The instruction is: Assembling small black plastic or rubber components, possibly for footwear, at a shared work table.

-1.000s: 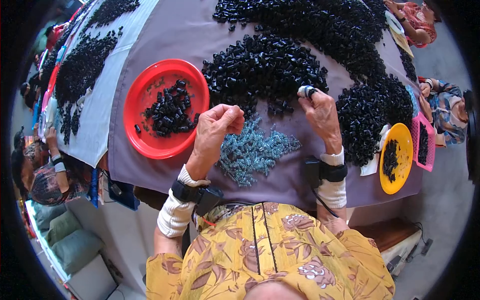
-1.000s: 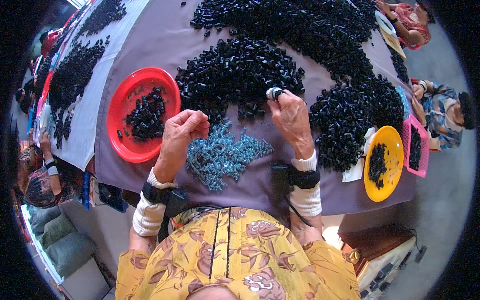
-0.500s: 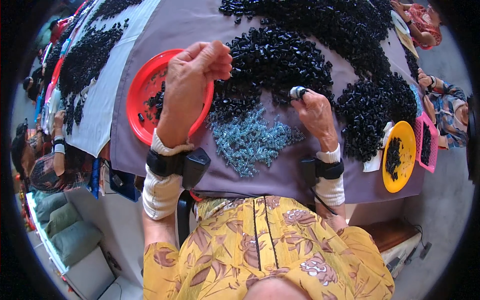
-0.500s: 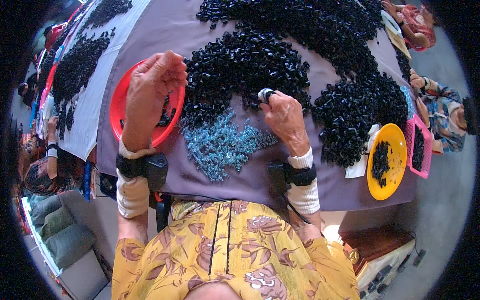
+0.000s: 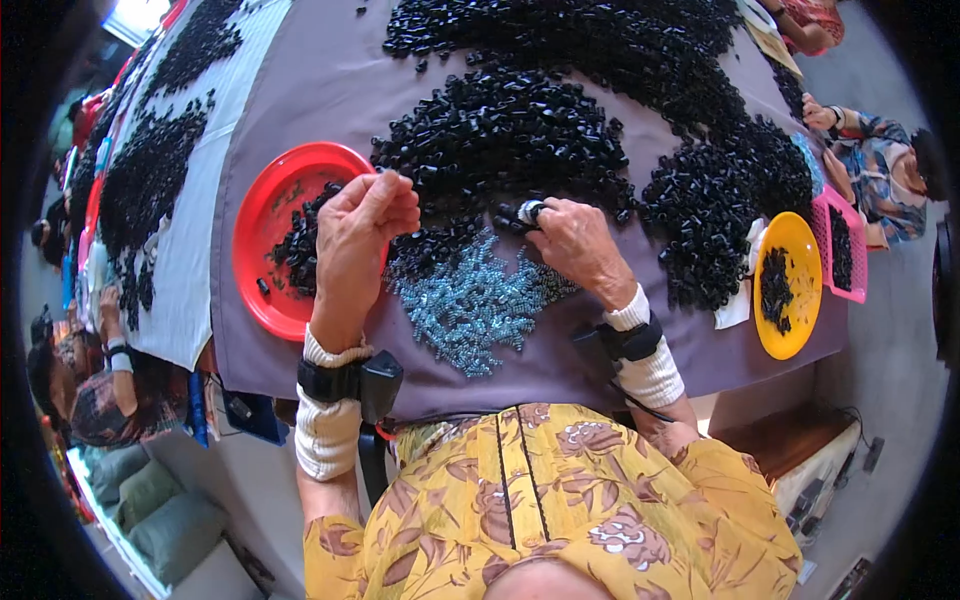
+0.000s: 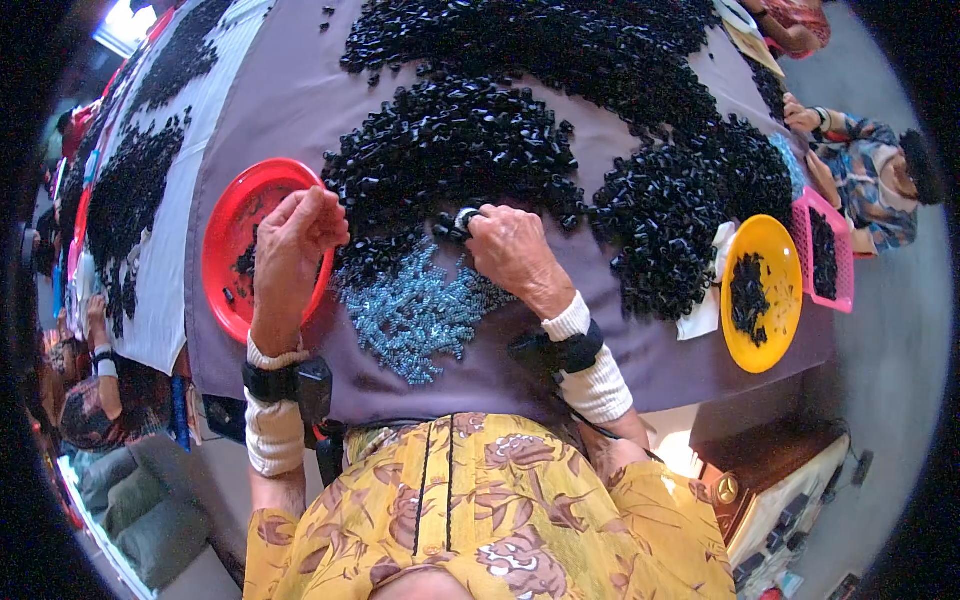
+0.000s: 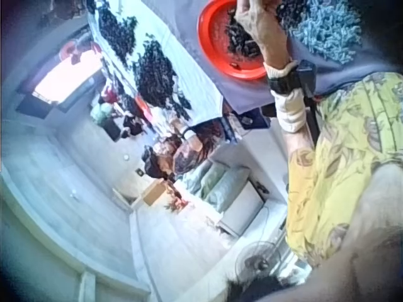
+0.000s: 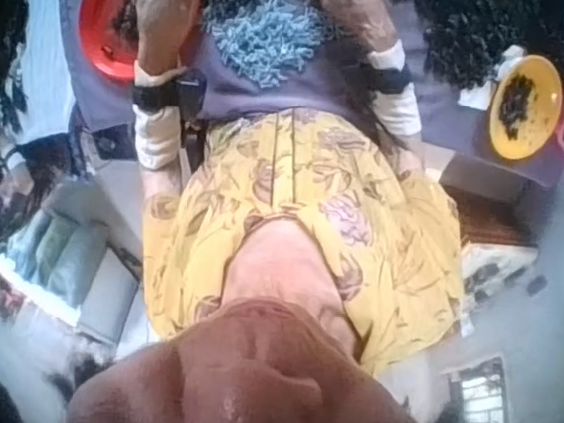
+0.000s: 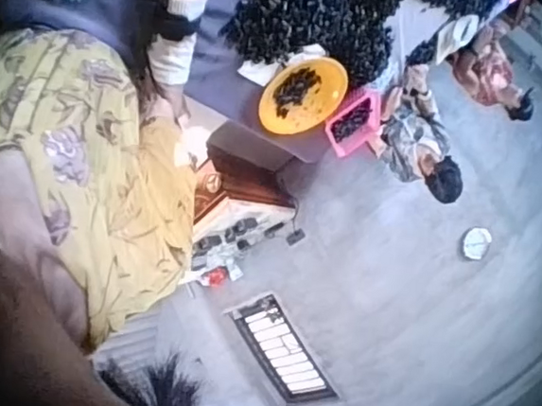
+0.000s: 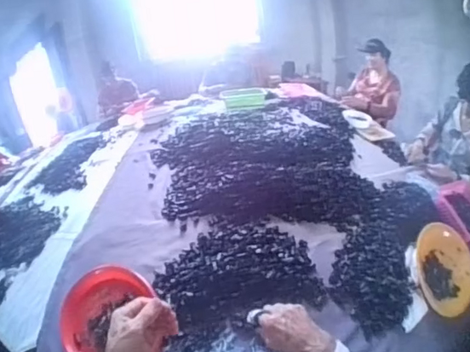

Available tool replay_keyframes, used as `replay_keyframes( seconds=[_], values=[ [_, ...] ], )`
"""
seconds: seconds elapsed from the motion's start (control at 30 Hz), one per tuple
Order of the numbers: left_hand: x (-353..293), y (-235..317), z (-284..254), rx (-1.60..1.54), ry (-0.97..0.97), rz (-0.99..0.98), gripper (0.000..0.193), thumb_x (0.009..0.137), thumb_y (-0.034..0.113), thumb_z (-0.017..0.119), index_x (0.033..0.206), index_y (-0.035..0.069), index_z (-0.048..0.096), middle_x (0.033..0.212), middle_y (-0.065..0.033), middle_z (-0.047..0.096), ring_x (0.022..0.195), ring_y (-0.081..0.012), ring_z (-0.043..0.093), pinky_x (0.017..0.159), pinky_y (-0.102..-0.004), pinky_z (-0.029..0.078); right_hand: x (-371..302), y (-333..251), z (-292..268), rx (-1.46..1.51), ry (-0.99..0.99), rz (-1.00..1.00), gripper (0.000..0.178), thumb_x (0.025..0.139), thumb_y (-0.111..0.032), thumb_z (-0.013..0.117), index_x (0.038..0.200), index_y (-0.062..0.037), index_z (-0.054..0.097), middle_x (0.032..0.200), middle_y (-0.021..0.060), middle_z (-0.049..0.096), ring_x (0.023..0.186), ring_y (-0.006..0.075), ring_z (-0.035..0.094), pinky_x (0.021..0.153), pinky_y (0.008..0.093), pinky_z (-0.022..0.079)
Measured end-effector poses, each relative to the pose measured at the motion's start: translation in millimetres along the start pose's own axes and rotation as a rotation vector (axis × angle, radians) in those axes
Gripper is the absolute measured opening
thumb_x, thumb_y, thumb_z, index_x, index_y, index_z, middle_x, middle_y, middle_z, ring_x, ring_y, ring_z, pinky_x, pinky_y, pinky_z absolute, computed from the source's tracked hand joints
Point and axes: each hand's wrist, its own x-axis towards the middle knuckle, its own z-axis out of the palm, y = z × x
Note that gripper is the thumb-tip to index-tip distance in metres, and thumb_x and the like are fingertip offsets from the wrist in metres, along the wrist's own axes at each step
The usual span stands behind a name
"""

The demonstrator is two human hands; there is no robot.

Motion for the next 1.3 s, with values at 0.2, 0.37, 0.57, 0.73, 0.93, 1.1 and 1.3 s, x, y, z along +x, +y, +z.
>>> replay_keyframes(
  seconds=[0.2,0.37,0.57,0.73,0.93,1.1,1.3],
  values=[
    [-8.2,-26.7,2.2,0.013,-0.029,-0.079,0.02,0.092,0.022,0.055,0.092,0.003,0.062,0.079,-0.004,0.062,0.069,-0.0113,0.06,0.065,-0.0253,0.051,1.7,-1.4,-12.9,0.067,-0.014,-0.003,0.02,0.074,-0.018,0.069,0.07,-0.0003,0.06,0.072,0.0127,0.058,0.067,0.0284,0.062,0.058,0.0372,0.051],
    [-12.2,-38.1,-3.4,-0.016,-0.025,-0.122,0.02,0.092,0.021,0.056,0.091,0.002,0.063,0.079,-0.0046,0.063,0.069,-0.0115,0.06,0.064,-0.0258,0.052,-6.6,24.9,-39.3,0.003,0.212,0.224,0.024,0.074,-0.02,0.07,0.075,0.0017,0.06,0.082,0.0136,0.057,0.068,0.0297,0.063,0.058,0.038,0.052],
    [-13.4,-42.8,-5.2,0.006,-0.064,-0.137,0.02,0.092,0.021,0.056,0.09,0.002,0.063,0.078,-0.0049,0.063,0.069,-0.0116,0.061,0.065,-0.0261,0.052,-27.5,57.1,-68.3,-0.264,-0.123,0.452,0.04,0.066,-0.03,0.076,0.086,0.001,0.06,0.096,0.0172,0.053,0.076,0.0363,0.063,0.066,0.044,0.052],
    [-14.9,-43.4,-1.8,0.039,-0.074,-0.135,0.02,0.091,0.021,0.056,0.092,0.001,0.063,0.079,-0.0053,0.063,0.07,-0.0119,0.061,0.065,-0.0261,0.052,-20.3,54.0,-60.1,-0.271,-0.137,0.493,0.038,0.065,-0.027,0.077,0.085,0.0011,0.059,0.095,0.0182,0.053,0.076,0.0372,0.062,0.066,0.0446,0.052],
    [-15.5,-41.2,-4.4,0.026,-0.064,-0.141,0.02,0.091,0.021,0.057,0.092,0.001,0.063,0.08,-0.0054,0.063,0.07,-0.0123,0.061,0.065,-0.0264,0.052,-17.7,48.7,-42.5,-0.119,-0.046,0.367,0.034,0.064,-0.018,0.076,0.084,0.003,0.058,0.091,0.0196,0.053,0.076,0.0393,0.06,0.066,0.0448,0.051],
    [-17.3,-44.0,-7.5,0.027,-0.044,-0.133,0.02,0.091,0.02,0.057,0.091,0.001,0.063,0.08,-0.0052,0.063,0.069,-0.0124,0.061,0.065,-0.0267,0.052,-7.0,30.0,-36.9,-0.008,-0.067,0.289,0.034,0.067,-0.017,0.075,0.086,0.0032,0.056,0.089,0.0185,0.053,0.079,0.0382,0.06,0.066,0.0452,0.049],
    [-17.2,-45.1,-6.8,0.018,-0.026,-0.151,0.019,0.091,0.02,0.057,0.09,0.002,0.063,0.078,-0.0053,0.063,0.069,-0.0122,0.061,0.064,-0.0261,0.052,5.0,31.0,-53.2,0.352,0.151,0.217,0.034,0.073,-0.018,0.071,0.096,0.0039,0.058,0.082,0.0176,0.054,0.067,0.0329,0.055,0.061,0.0409,0.043]
  ],
)
